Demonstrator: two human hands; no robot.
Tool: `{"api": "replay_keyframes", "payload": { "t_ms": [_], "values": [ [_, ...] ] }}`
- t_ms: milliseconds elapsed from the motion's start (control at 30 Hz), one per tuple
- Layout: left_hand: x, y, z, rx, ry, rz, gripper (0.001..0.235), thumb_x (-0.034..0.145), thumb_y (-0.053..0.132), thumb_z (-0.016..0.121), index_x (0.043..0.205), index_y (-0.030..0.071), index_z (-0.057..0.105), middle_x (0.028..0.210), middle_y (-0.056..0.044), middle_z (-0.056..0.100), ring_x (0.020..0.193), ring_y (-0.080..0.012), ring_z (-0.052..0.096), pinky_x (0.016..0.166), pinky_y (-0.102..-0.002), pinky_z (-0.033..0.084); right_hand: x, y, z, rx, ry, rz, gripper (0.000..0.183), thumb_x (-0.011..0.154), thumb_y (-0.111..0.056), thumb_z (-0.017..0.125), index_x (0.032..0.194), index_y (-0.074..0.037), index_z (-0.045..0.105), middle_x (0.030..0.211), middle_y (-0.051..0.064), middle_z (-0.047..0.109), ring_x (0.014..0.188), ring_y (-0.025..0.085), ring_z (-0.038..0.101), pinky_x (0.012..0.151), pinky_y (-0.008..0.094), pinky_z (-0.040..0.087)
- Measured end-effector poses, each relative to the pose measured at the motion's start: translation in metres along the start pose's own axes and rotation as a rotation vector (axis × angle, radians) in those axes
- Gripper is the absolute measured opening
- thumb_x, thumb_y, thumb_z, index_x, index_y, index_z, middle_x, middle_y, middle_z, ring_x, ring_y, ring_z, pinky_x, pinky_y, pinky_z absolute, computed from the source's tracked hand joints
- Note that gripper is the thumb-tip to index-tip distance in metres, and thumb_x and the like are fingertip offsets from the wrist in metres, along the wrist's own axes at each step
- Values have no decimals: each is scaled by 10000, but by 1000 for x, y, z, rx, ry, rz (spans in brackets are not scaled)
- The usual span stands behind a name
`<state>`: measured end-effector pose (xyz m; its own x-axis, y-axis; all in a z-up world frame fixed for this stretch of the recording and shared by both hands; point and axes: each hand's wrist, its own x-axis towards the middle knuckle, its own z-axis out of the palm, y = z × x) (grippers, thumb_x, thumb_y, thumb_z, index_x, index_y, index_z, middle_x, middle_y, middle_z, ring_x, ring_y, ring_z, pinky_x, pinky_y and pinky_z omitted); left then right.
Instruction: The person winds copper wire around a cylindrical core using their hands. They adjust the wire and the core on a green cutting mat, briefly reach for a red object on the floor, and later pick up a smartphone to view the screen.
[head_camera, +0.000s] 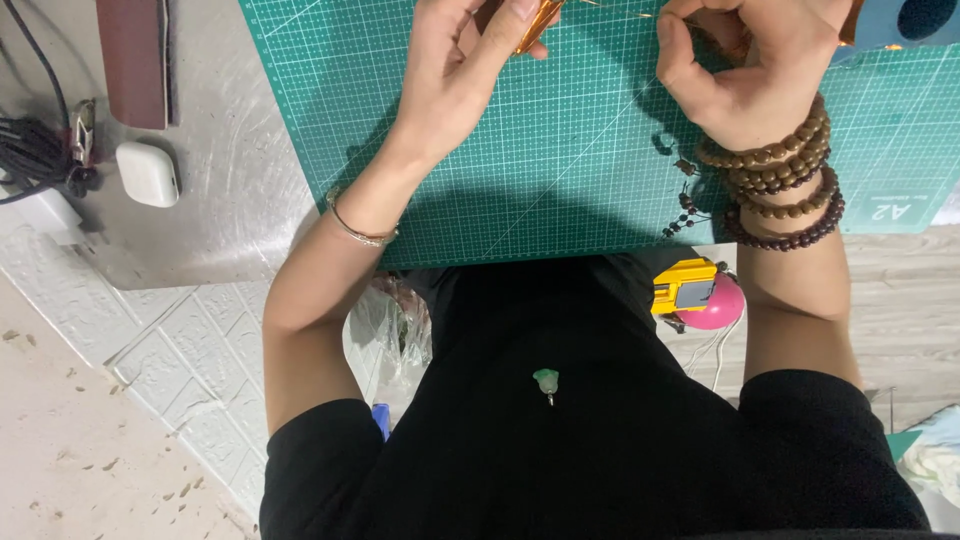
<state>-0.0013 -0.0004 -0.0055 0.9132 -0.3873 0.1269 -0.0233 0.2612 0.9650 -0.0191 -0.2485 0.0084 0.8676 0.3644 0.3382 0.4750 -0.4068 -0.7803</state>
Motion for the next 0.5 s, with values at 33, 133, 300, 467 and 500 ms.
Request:
{"api": "replay_keyframes", "payload": {
  "t_ms": [33, 133, 300, 467, 500],
  "values": [
    [0, 1, 0, 10, 9, -10, 150, 1046, 186, 479, 1177, 130, 528, 1099, -50, 573, 953, -206, 619, 752, -294, 619, 0, 1, 0, -9, 2, -26, 157, 1010, 141, 665, 867, 104, 613, 566, 98, 401, 485, 160, 334, 532, 285, 268],
    [1, 3, 1, 40, 14, -13, 151, 1040, 188, 487, 1162, 118, 540, 1094, -44, 580, 929, -200, 621, 741, -285, 620, -3, 4, 0, -3, 1, -27, 153, 1016, 154, 672, 880, 112, 615, 586, 111, 418, 484, 162, 348, 519, 288, 271],
    [3, 11, 2, 149, -6, -2, 163, 1026, 214, 493, 1123, 101, 560, 942, -41, 607, 783, -148, 595, 733, -269, 596, -5, 18, -1, -57, -7, -185, 131, 1011, 109, 699, 886, 112, 663, 559, 113, 442, 480, 185, 379, 555, 329, 337],
    [3, 13, 4, 222, 2, 7, 118, 1005, 194, 526, 1018, 89, 578, 692, -24, 487, 635, -129, 537, 614, -240, 480, 0, 4, -3, -209, -50, -200, 73, 1042, 81, 672, 974, 93, 696, 632, 102, 515, 559, 201, 463, 692, 338, 449],
    [3, 14, 4, 222, 2, 6, 118, 1005, 194, 526, 1018, 89, 578, 692, -24, 487, 635, -129, 537, 614, -240, 480, 1, 3, -3, -208, -50, -199, 73, 1042, 81, 672, 974, 93, 696, 632, 102, 515, 559, 201, 463, 692, 338, 449]
  ]
}}
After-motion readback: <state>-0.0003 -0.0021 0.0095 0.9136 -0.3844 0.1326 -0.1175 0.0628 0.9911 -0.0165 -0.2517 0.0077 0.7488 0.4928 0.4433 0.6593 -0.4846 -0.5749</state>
